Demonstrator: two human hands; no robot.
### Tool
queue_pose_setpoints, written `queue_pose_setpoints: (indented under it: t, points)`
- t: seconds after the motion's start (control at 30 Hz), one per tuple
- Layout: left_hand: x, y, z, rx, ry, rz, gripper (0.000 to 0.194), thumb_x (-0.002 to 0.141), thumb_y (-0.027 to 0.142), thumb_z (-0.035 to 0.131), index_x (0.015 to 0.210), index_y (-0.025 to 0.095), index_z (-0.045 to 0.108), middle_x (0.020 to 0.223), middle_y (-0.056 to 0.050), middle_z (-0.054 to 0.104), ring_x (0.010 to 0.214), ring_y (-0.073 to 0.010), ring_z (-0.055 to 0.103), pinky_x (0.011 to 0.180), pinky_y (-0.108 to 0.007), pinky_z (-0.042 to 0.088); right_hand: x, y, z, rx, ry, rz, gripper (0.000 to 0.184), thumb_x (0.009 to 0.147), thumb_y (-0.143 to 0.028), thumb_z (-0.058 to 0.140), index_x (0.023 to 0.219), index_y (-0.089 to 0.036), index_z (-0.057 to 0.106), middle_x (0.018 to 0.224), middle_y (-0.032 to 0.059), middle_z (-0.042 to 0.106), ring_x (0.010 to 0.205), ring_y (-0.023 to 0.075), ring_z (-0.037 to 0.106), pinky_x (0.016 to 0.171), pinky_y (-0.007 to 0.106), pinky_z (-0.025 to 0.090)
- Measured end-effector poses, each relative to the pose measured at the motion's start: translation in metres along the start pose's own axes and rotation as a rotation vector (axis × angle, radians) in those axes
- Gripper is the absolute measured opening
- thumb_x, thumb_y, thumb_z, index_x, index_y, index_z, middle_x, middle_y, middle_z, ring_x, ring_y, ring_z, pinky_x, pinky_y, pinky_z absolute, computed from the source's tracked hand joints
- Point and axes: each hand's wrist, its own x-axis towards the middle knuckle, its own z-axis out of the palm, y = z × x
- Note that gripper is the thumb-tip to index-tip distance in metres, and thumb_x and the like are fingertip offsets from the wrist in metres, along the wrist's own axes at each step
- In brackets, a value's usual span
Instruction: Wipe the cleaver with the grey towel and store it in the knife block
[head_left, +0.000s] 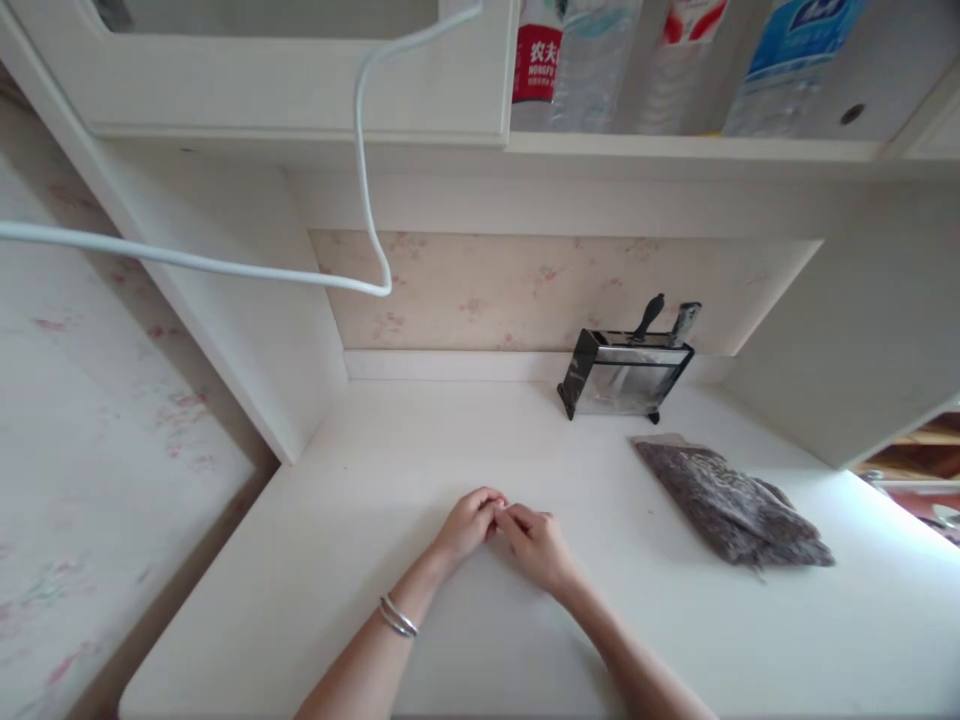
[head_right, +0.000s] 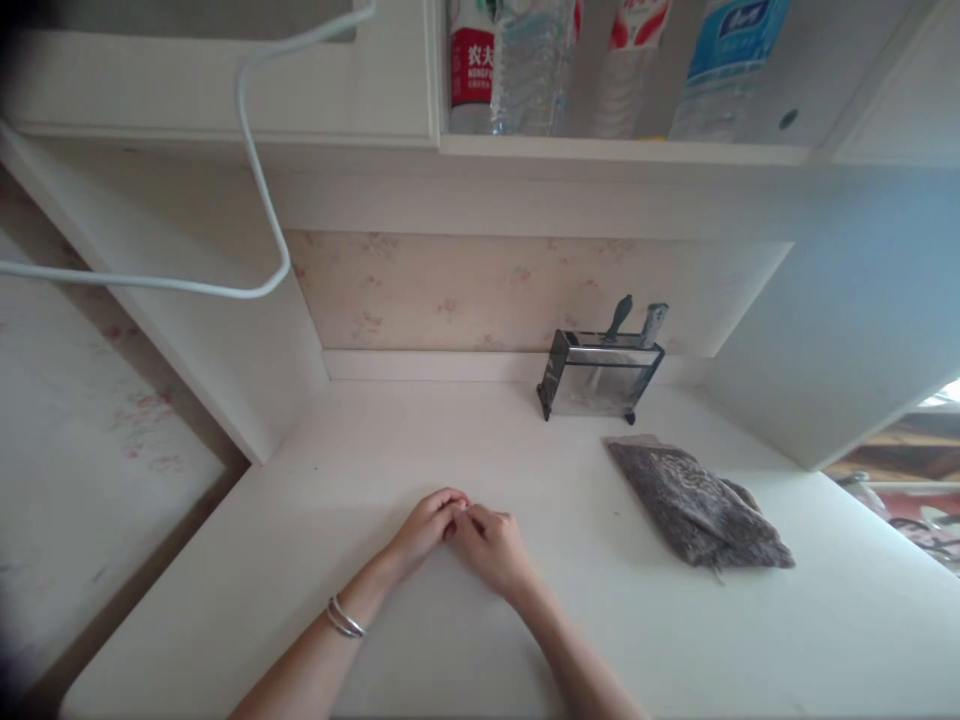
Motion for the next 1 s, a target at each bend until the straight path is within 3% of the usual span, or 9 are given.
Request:
queue_pose_setpoints:
  t: [0.13, 0.33, 1.0]
  points:
    - [0.004, -0.002, -0.001, 0.035, 0.044, -0.006, 0.022, 0.08, 0.036, 0.05, 0.086, 0.017, 0.059, 0.068, 0.002, 0.054, 0.055, -0.0105, 0.047, 0.051, -0.023, 0.036, 0.003, 0.0, 0.021, 0.012, -0.025, -0.003, 0.037, 0.097, -0.042, 0.03, 0.087, -0.023, 0.059, 0.072, 0.0017, 0.066, 0.059, 0.0151, 0.058, 0.057, 0.023, 0.037]
    - [0.005, -0.003, 0.002, 0.083, 0.023, 0.002, 0.022, 0.081, 0.036, 0.051, 0.085, 0.017, 0.06, 0.066, 0.002, 0.054, 0.055, -0.0111, 0.048, 0.051, -0.023, 0.038, 0.0, 0.008, 0.01, 0.149, -0.049, 0.004, 0.037, 0.096, -0.043, 0.035, 0.075, -0.021, 0.057, 0.07, 0.0006, 0.064, 0.061, 0.0126, 0.056, 0.058, 0.021, 0.037]
    - [0.008, -0.012, -0.001, 0.108, -0.01, 0.056, 0.024, 0.084, 0.039, 0.049, 0.087, 0.017, 0.058, 0.065, 0.003, 0.052, 0.054, -0.0112, 0.047, 0.051, -0.024, 0.037, 0.0, 0.008, 0.016, 0.124, -0.011, 0.006, 0.035, 0.095, -0.04, 0.038, 0.074, -0.021, 0.059, 0.07, 0.0005, 0.065, 0.06, 0.0116, 0.056, 0.057, 0.02, 0.036]
